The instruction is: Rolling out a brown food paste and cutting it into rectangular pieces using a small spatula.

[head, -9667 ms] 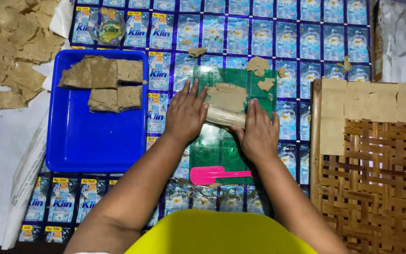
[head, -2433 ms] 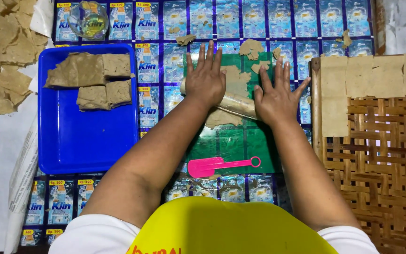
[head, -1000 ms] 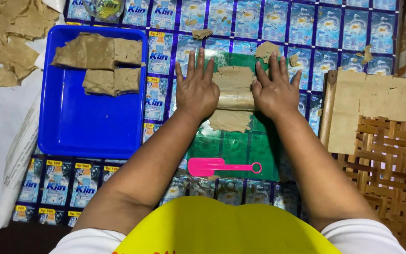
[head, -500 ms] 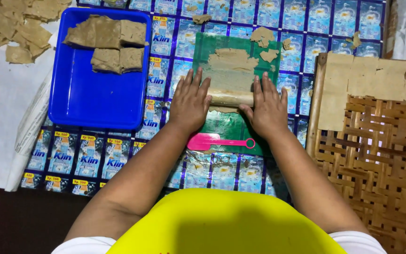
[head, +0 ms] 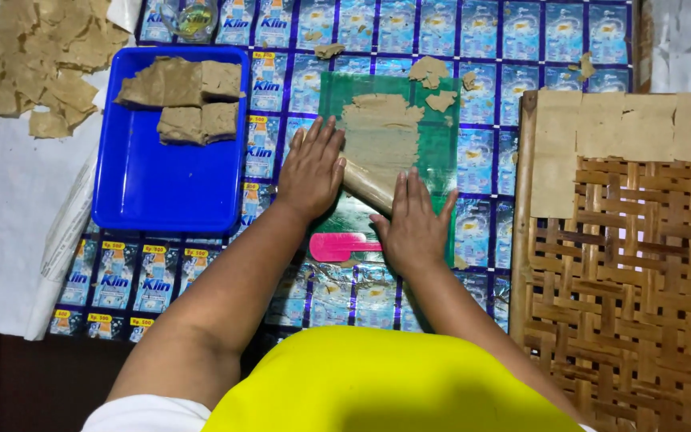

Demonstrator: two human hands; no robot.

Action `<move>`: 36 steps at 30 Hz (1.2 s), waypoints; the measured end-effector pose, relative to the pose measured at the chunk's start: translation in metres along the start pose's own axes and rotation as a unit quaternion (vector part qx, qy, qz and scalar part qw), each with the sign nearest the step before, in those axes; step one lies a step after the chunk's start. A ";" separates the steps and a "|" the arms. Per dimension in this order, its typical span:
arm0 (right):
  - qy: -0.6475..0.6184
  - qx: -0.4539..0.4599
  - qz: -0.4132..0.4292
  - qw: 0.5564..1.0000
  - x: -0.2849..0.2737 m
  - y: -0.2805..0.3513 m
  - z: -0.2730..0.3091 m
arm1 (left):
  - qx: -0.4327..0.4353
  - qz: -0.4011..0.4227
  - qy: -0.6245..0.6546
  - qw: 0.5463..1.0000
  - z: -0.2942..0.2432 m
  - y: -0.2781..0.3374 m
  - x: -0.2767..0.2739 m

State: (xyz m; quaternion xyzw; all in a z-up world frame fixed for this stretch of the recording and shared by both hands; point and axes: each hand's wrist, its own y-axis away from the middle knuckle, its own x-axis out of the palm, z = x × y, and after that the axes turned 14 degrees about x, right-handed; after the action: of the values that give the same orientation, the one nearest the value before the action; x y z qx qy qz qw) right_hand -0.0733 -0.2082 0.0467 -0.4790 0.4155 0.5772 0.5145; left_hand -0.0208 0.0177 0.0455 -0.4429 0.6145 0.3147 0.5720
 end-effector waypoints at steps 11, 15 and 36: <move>0.002 0.084 0.072 0.994 0.000 -0.087 -0.053 | -0.066 0.071 0.012 0.995 -0.008 -0.091 0.011; 0.013 0.072 0.063 0.995 -0.009 -0.085 -0.054 | -0.097 0.090 0.037 0.990 -0.017 -0.085 0.003; -0.008 0.067 0.007 0.998 0.007 -0.141 -0.035 | -0.104 -0.008 0.043 0.994 0.010 -0.049 -0.005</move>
State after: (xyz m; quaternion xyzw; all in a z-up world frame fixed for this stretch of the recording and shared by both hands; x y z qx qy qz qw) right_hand 0.0715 -0.2237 0.0352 -0.4362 0.4522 0.5555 0.5447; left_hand 0.0271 0.0073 0.0551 -0.5180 0.5992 0.3524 0.4985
